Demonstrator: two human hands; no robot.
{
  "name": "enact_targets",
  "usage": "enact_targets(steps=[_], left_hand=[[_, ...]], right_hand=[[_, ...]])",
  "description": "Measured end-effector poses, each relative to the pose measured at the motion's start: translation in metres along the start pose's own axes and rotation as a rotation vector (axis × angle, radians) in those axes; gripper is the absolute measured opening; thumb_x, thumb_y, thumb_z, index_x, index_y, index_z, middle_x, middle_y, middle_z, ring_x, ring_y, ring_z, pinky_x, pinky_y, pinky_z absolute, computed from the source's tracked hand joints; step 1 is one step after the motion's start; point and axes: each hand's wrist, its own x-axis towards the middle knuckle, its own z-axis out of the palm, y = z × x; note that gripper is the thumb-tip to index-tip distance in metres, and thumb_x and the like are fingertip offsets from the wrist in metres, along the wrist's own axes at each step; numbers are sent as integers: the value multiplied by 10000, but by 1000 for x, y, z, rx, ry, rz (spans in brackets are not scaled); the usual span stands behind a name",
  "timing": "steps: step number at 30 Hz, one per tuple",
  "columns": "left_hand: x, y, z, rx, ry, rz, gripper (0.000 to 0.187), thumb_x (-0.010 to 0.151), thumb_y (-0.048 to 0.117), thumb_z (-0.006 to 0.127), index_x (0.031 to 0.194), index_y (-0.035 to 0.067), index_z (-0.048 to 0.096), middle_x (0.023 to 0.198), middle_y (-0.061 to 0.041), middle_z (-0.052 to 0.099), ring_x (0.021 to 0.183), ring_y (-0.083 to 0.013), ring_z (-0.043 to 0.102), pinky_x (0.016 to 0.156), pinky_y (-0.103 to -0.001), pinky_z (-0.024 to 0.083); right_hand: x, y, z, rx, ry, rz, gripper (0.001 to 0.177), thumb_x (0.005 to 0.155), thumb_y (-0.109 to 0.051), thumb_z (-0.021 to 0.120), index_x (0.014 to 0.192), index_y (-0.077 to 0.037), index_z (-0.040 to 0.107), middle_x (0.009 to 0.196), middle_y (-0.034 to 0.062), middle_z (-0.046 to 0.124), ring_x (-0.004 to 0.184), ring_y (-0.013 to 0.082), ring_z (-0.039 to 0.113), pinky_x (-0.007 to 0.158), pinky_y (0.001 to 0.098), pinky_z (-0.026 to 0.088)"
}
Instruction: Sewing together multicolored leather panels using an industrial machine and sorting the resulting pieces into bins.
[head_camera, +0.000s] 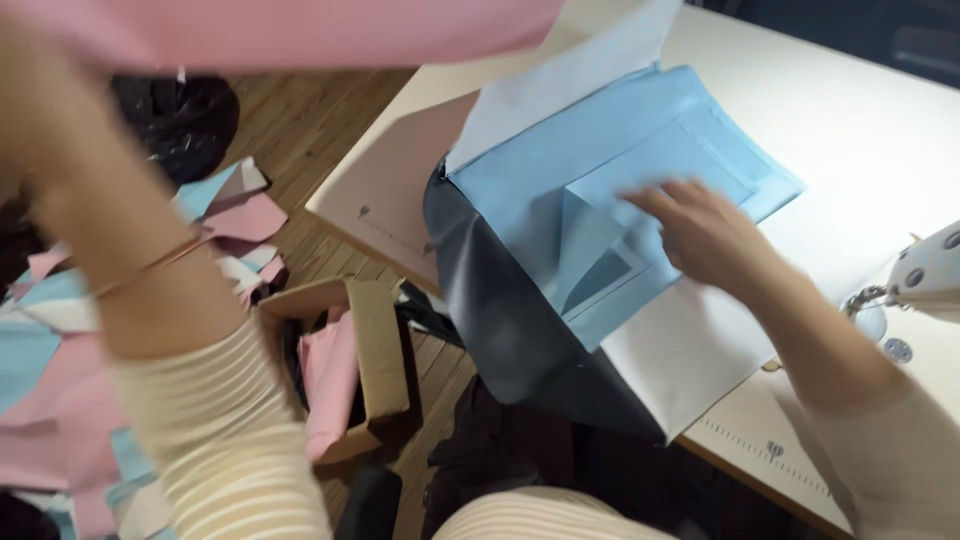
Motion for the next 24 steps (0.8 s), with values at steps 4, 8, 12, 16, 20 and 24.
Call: enact_targets(steps=[4,8,12,16,20,24], left_hand=[[12,29,58,-32,-45,124,311,924,4,559,1198,51,698,744,-125,589,685,-296,566,647,-428,440],[-21,148,89,-74,-94,237,424,865,-34,570,1255,68,701,733,-151,600,685,-339,600,666,-455,474],[-86,111,131,-438,-299,-320,272,1002,15,575,1258,29,666,974,-190,744,890,-324,725,791,-372,560],[-135,96,139,-713,-296,-417,337,974,-57,483,1258,-18,659,1083,-181,748,1020,-220,689,928,-349,544],[-136,130,105,-618,-359,-358,391,953,-40,492,1301,-9,668,1020,-137,748,949,-159,671,898,-301,556],[-129,159,69,-647,-286,-371,386,962,72,550,1339,10,608,1056,-140,721,936,-164,674,867,-288,552]], right_hand=[[83,-53,-26,117,65,-250,748,643,131,588,1324,-148,719,1474,218,544,1229,374,535,946,457,498],[105,-59,-15,341,106,-516,196,807,-7,768,974,-109,753,1201,52,716,1240,318,599,1021,455,484],[71,-77,-50,228,174,-401,165,843,-113,816,996,-92,758,1104,23,722,1161,290,623,1040,415,503],[53,-89,-72,106,403,-306,145,759,-184,828,883,-151,759,1136,89,681,1184,333,567,1132,497,392],[56,-98,-101,-16,561,-389,213,684,-346,867,736,-185,738,1276,237,643,1232,476,495,1122,597,246],[49,-83,-98,-62,324,-235,215,822,-315,886,825,-142,759,899,-32,654,928,183,601,1074,477,355]])
